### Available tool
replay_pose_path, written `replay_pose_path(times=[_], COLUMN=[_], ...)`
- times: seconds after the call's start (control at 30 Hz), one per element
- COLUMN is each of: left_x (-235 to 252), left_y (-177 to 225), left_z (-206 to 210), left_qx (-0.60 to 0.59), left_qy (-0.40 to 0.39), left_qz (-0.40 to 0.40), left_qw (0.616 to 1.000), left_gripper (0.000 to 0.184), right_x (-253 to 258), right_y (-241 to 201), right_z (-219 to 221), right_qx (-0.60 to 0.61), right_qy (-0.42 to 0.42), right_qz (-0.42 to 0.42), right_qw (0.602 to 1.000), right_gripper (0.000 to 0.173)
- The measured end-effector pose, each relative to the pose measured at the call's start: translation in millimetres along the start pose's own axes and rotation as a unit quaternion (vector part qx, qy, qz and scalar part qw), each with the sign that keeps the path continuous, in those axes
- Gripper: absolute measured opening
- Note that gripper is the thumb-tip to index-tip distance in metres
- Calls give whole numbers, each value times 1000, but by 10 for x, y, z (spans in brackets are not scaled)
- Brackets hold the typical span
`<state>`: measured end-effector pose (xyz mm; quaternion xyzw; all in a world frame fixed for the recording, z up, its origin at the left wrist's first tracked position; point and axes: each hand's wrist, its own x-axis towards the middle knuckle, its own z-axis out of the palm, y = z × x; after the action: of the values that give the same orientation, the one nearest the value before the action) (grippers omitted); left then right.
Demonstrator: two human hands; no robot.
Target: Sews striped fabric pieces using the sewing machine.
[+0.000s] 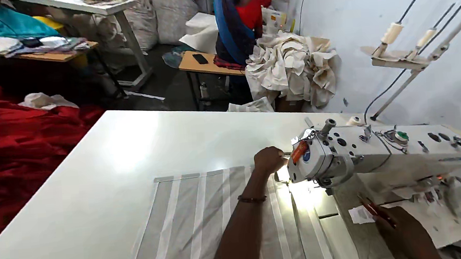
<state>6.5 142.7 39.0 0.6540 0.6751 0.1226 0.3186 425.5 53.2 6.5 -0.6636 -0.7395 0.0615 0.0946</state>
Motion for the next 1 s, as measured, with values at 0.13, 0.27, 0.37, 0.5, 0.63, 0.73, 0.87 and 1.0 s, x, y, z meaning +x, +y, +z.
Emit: replay_pose_path(times=[0.13,0.27,0.37,0.5,0.63,0.73,0.87,1.0], left_x=[7,38,104,79,71,119,33,23], left_y=[-227,-278,-363,-358,-336,-377,-335,-274], left_z=[158,161,223,230,199,205,84,99], left_qx=[-128,-152,-196,-198,-239,-266,-146,-95], left_qy=[112,155,215,209,208,206,100,88], left_qz=[7,38,78,83,63,58,83,70], left_qw=[985,975,954,954,946,940,981,989], left_gripper=[23,22,22,25,27,35,32,21], right_x=[-20,245,486,623,635,863,862,708], right_y=[-207,-994,-1565,-1602,-2108,-1716,-1873,-1617], right_z=[-114,114,370,688,116,400,133,486], right_qx=[83,147,176,251,204,190,122,163], right_qy=[75,106,102,-15,-190,-139,-149,6], right_qz=[-20,-121,-139,-93,70,-5,70,-85], right_qw=[994,976,969,963,958,972,979,983], right_gripper=[34,34,39,46,38,31,30,34])
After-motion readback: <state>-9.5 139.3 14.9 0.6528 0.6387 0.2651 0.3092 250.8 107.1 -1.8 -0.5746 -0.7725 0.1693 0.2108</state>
